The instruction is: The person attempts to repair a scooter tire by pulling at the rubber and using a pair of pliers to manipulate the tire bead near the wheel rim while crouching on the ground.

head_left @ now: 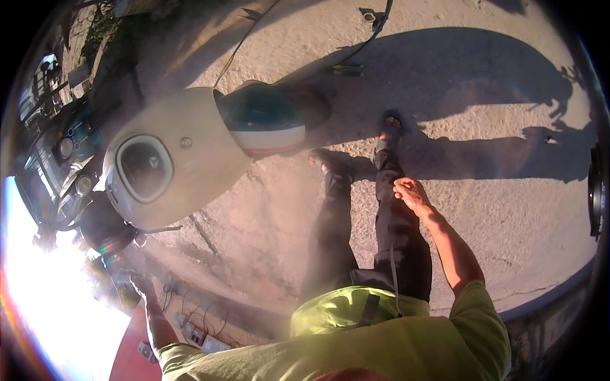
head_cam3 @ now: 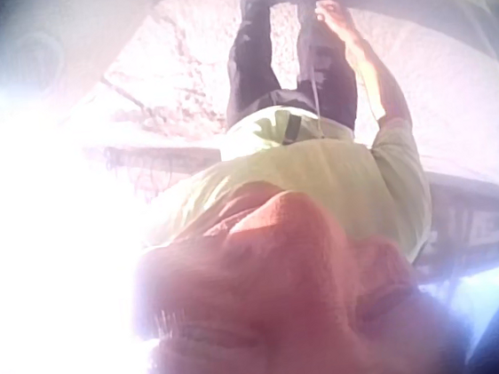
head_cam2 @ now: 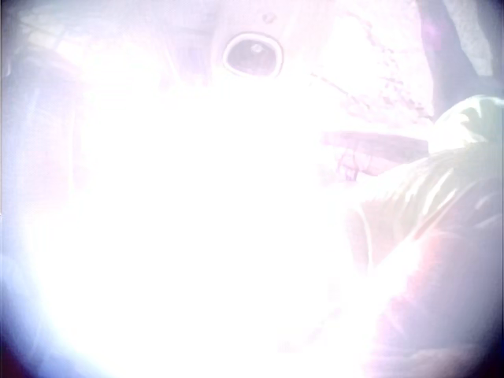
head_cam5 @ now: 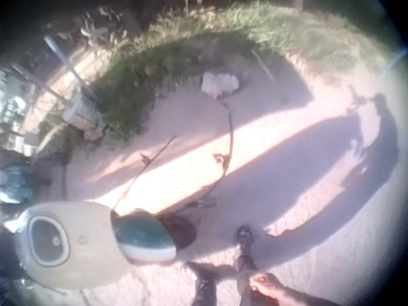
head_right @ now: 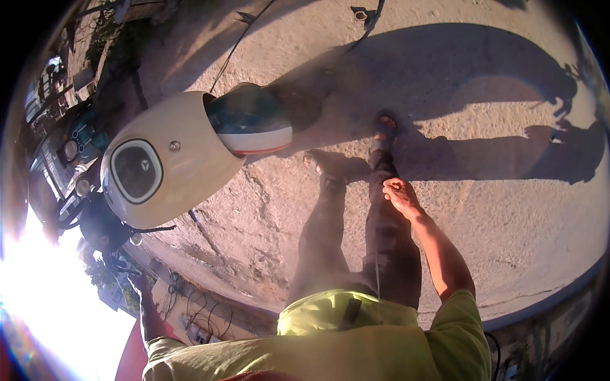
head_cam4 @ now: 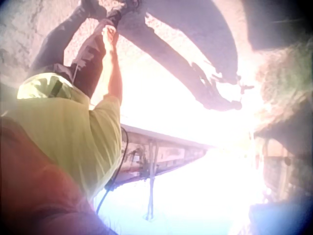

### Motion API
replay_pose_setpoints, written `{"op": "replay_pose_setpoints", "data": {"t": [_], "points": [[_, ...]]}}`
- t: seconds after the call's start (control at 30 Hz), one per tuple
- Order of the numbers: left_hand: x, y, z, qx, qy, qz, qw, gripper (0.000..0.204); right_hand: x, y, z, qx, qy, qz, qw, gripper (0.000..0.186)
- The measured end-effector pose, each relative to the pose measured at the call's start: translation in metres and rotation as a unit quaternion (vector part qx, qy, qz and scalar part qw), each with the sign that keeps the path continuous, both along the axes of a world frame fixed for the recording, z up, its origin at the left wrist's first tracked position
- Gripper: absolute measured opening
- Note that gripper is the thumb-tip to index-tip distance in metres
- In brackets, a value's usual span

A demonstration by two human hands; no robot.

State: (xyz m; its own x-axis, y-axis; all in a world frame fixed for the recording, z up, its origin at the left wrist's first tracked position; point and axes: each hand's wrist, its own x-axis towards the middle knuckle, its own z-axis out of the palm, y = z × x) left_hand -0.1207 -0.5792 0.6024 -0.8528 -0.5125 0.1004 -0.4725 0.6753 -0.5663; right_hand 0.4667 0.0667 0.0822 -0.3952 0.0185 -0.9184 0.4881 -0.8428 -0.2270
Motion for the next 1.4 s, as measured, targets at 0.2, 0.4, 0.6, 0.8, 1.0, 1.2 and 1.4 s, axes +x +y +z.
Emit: {"op": "replay_pose_setpoints", "data": {"t": [0.2,0.4,0.6,0.8,1.0,1.2,1.4], "points": [[0.208,-0.026,-0.073,0.246,-0.183,0.018,0.952,0.077,-0.039,0.046,0.036,0.102,0.0,0.148,0.984,0.026],[0.3,0.174,-0.184,0.51,-0.477,-0.032,0.715,0.051,-0.051,0.065,0.056,0.081,-0.051,0.108,0.99,0.021],[0.272,0.352,-0.203,0.611,-0.471,0.005,0.636,0.041,-0.054,0.057,0.053,0.081,-0.046,0.14,0.986,0.024],[0.26,0.28,-0.299,0.697,-0.341,-0.008,0.63,0.046,-0.12,0.049,0.07,0.29,-0.012,0.307,0.906,0.021],[0.19,0.418,-0.314,0.634,-0.306,-0.154,0.693,0.053,-0.208,0.096,0.031,0.326,0.101,0.436,0.832,0.031],[0.169,0.522,-0.375,0.633,-0.255,-0.197,0.704,0.051,-0.282,0.121,-0.051,0.365,0.16,0.503,0.767,0.04],[0.264,0.595,-0.574,0.674,-0.346,-0.108,0.643,0.045,-0.305,0.144,-0.166,0.546,0.258,0.559,0.568,0.043]]}}
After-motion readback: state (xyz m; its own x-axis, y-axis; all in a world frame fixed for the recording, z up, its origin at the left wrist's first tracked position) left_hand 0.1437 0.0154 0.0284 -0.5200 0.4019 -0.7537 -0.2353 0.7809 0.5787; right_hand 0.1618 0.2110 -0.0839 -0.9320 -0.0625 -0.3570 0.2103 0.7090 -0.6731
